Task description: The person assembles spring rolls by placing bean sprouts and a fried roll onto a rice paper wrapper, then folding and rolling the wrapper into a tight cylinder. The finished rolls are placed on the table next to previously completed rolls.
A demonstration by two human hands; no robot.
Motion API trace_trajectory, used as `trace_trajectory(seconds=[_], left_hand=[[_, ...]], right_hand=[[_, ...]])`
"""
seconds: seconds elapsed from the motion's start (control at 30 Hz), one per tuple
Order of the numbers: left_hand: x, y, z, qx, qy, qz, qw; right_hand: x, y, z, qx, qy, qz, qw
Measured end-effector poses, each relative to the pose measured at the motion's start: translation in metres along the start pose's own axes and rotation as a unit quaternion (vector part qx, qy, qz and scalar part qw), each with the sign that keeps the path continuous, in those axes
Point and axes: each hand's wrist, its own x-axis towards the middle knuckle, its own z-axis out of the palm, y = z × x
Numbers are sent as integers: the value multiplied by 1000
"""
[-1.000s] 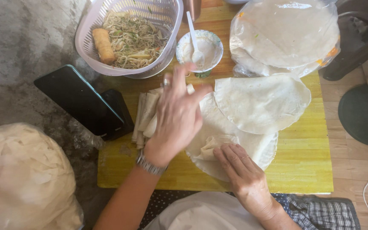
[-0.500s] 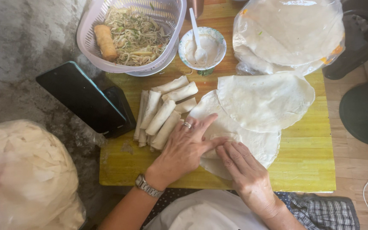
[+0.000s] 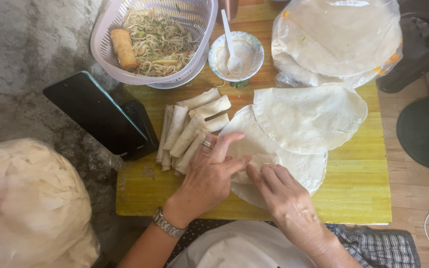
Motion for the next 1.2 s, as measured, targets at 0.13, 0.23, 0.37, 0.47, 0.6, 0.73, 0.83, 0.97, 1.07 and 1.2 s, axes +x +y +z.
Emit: trace_trajectory(seconds=[0.13,0.23,0.37,0.47,0.6,0.73,0.83,0.97,1.07,1.2], left_hand=[[-4,-2,6,9,-16,-16,1000],[-7,-5,6,-2,-16,-62,998],[-7,-3,12,-36,11,-36,999],[-2,0,20,16,32,14,999],[1,-1,17,31,36,-12,999],[-6,13,13,-34,33,-28,998],[-14,32,23,-67,18,-50,996],[-18,35,36,0,66,-34,997],[-17,28,39,14,65,-33,997],[-10,20,36,-22,43,-50,998]], right_hand=[[1,-2,-1,-6,35,-7,999],[-1,-3,0,-10,70,8,997],[-4,1,0,15,78,40,996],[-4,5,-1,-6,64,11,998],[-3,7,-2,5,62,10,998],[0,8,-4,47,62,30,996],[3,13,-9,95,53,48,993],[13,24,-17,123,24,50,991],[22,29,-20,167,-1,90,982],[32,36,-25,162,-17,97,982]])
